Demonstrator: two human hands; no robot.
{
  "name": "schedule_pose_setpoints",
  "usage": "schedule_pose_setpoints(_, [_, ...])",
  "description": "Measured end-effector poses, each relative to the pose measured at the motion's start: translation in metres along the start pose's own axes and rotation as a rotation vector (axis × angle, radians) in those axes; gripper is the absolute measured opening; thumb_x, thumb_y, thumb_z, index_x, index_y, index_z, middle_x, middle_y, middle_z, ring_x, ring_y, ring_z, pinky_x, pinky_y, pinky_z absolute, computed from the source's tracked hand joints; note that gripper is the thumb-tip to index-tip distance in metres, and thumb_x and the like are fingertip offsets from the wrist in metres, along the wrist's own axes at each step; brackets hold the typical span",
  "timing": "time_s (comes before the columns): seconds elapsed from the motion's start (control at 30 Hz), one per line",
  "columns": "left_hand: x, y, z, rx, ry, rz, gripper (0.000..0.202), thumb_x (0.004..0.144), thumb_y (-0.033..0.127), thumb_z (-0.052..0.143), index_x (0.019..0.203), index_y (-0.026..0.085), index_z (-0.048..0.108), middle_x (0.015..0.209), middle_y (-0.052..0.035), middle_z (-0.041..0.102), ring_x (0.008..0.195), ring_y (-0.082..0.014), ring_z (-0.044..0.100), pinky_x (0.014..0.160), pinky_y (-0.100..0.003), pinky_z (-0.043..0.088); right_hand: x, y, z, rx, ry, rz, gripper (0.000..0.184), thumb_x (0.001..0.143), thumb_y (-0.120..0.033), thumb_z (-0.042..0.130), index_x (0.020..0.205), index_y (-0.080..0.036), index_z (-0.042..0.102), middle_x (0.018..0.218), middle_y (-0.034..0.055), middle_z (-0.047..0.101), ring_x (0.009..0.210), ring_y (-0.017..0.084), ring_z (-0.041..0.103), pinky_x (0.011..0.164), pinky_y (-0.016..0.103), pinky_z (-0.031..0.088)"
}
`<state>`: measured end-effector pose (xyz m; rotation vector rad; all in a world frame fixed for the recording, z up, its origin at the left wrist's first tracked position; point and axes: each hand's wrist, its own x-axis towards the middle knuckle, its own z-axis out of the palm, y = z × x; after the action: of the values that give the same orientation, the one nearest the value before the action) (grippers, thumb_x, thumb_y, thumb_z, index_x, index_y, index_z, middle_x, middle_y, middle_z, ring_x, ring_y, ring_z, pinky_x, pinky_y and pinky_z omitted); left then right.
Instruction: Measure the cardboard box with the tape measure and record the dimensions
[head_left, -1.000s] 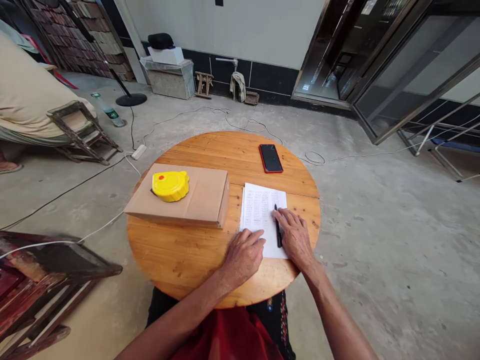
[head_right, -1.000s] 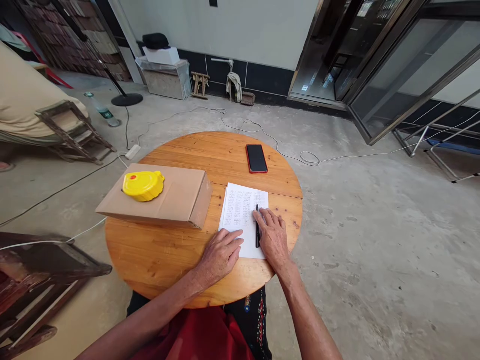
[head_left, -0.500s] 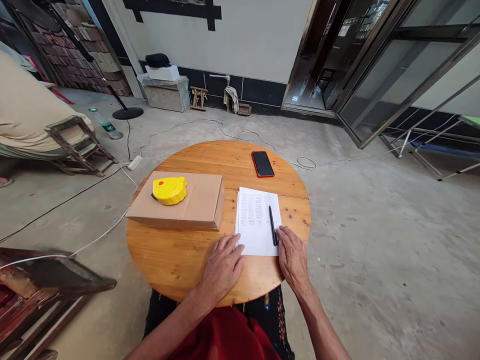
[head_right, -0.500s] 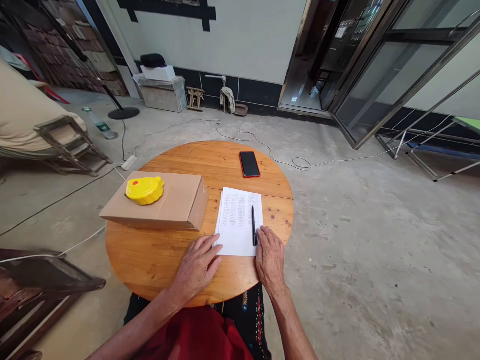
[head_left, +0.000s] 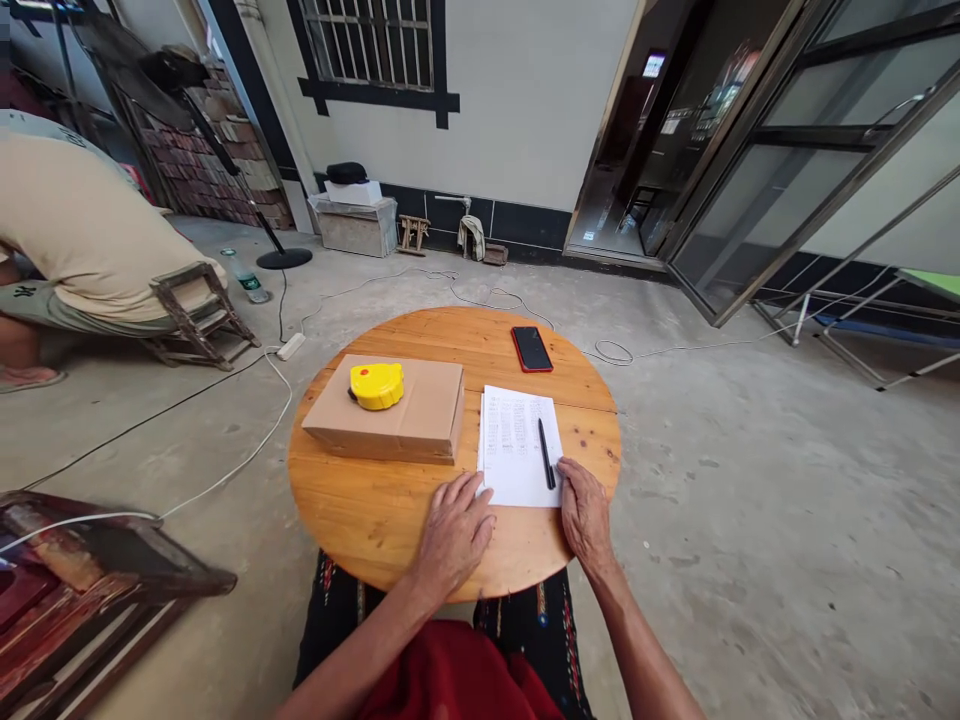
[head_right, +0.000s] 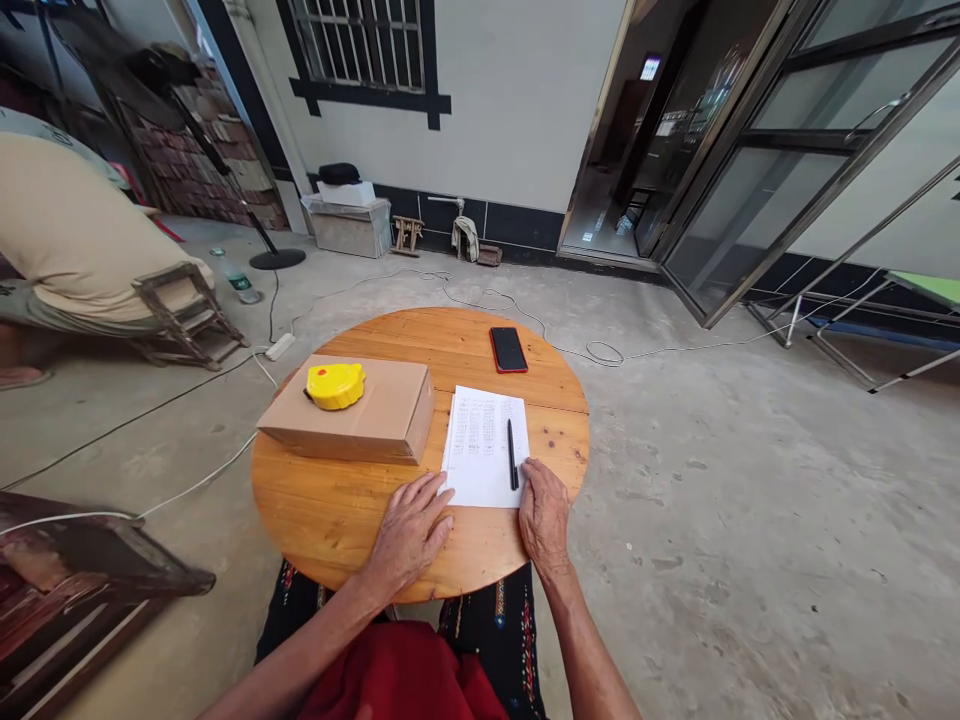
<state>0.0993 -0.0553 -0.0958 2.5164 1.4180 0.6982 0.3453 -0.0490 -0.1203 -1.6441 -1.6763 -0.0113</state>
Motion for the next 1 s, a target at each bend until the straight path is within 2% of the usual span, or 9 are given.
schedule_pose_setpoints(0.23, [-0.001,0.001,-0.0007,0.004,0.019,0.004,0.032,0.091,0.026,0.053,0.121,0.021,0.062,0.139,-0.0081,0.057,0.13,-0.0277,0.046,0.108,-0.048,0.037,-0.0006,0.0014,0.0034,-0.021,-0.015,-0.032,0.036,0.091,-0.017,0.038,0.107,-0.015,0.07,0.115,0.0143,0.072,0.112,0.027,0.064,0.1,0.049,0.047])
schedule_pose_setpoints(0.4, [-0.0037,0.0016,-0.0011,0.022,0.052,-0.026,0.033,0.091,0.024,0.052,0.122,0.016,0.06,0.135,-0.0113,0.058,0.124,-0.026,0.051,0.106,-0.043,0.039,-0.0003,-0.0001,0.0039,-0.041,-0.021,-0.047,0.036,0.09,-0.018,0.04,0.109,-0.016,0.07,0.116,0.014,0.072,0.113,0.026,0.064,0.1,0.047,0.046])
schedule_pose_setpoints(0.57, [-0.0061,0.0019,0.0007,0.047,0.058,0.0,0.048,0.091,0.027,0.052,0.137,0.017,0.048,0.149,-0.0136,0.044,0.133,-0.0287,0.043,0.108,-0.046,0.037,-0.0006,-0.0051,-0.0006,-0.038,-0.051,-0.109,0.038,0.089,-0.016,0.039,0.109,-0.016,0.071,0.113,0.0117,0.074,0.109,0.024,0.066,0.098,0.044,0.048])
schedule_pose_setpoints(0.77, [-0.0072,0.0036,0.0037,0.08,0.053,0.049,0.041,0.092,0.032,0.052,0.131,0.02,0.056,0.144,-0.0113,0.051,0.134,-0.0286,0.043,0.11,-0.048,0.034,0.0003,-0.0081,-0.0041,-0.035,-0.054,-0.161,0.038,0.087,-0.014,0.04,0.107,-0.018,0.073,0.107,0.0103,0.076,0.102,0.023,0.069,0.093,0.041,0.052])
schedule_pose_setpoints(1.0, [-0.0073,0.0039,0.0049,0.125,0.061,0.043,0.04,0.091,0.033,0.053,0.129,0.019,0.057,0.142,-0.0128,0.052,0.132,-0.0284,0.045,0.111,-0.047,0.034,-0.0023,-0.007,-0.0018,-0.047,-0.038,-0.124,0.038,0.089,-0.017,0.039,0.106,-0.018,0.073,0.108,0.0104,0.076,0.102,0.025,0.069,0.092,0.043,0.052])
